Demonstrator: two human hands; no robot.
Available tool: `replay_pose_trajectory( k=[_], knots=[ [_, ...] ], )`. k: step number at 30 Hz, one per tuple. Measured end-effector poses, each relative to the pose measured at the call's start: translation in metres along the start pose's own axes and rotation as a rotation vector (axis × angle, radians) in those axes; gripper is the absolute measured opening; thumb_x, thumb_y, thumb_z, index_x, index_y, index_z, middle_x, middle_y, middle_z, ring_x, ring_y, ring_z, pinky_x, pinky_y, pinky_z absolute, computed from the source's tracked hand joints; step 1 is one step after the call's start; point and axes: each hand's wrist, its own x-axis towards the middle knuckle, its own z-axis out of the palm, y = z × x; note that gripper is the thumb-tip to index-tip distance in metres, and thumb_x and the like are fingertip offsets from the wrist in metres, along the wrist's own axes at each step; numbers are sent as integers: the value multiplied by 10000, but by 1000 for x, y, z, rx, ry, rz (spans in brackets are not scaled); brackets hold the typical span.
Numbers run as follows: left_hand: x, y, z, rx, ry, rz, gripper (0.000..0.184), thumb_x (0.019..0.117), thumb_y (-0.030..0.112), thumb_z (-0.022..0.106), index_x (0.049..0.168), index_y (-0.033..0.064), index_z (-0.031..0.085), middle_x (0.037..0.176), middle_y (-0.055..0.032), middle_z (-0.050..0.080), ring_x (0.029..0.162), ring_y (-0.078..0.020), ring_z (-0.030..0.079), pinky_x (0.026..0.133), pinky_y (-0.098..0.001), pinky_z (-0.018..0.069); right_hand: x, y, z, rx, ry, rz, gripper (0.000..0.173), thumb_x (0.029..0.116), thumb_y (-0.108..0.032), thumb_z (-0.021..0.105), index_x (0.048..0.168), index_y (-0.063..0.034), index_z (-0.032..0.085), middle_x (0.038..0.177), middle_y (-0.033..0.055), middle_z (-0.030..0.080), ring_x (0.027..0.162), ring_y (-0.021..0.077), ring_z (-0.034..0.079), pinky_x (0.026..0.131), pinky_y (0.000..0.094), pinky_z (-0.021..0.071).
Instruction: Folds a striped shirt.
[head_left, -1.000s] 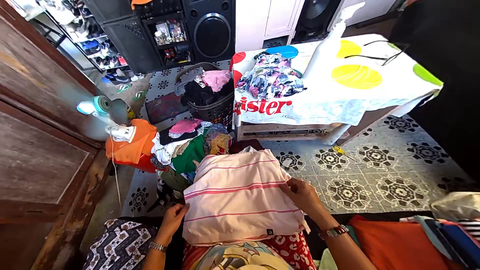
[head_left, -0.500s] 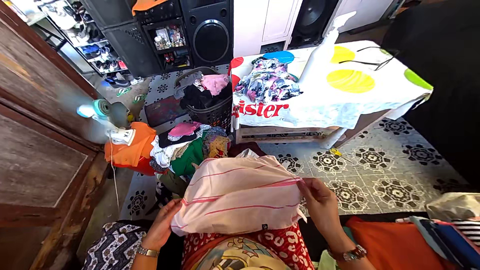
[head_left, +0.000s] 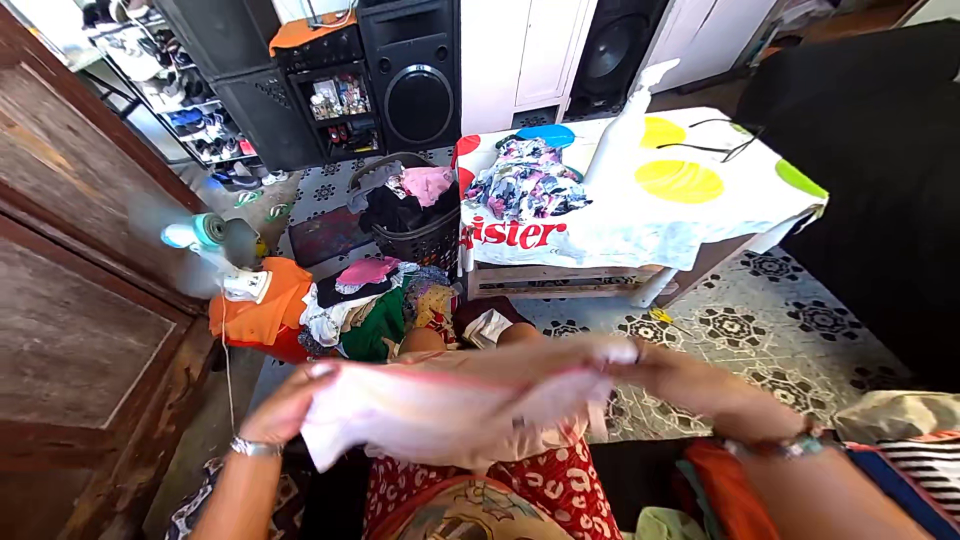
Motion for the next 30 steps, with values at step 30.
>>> replay_pose_trajectory(
  k=[30],
  knots=[
    [14, 194, 7, 500, -682, 680, 286, 1061, 399, 517, 1111, 223, 736, 984, 135, 750, 905, 47, 692, 797, -151, 580, 65, -241, -59, 467, 706, -545, 132, 1076, -155, 476, 989, -152, 575, 822, -42, 686, 772, 72, 702, 719, 267, 619]
  ],
)
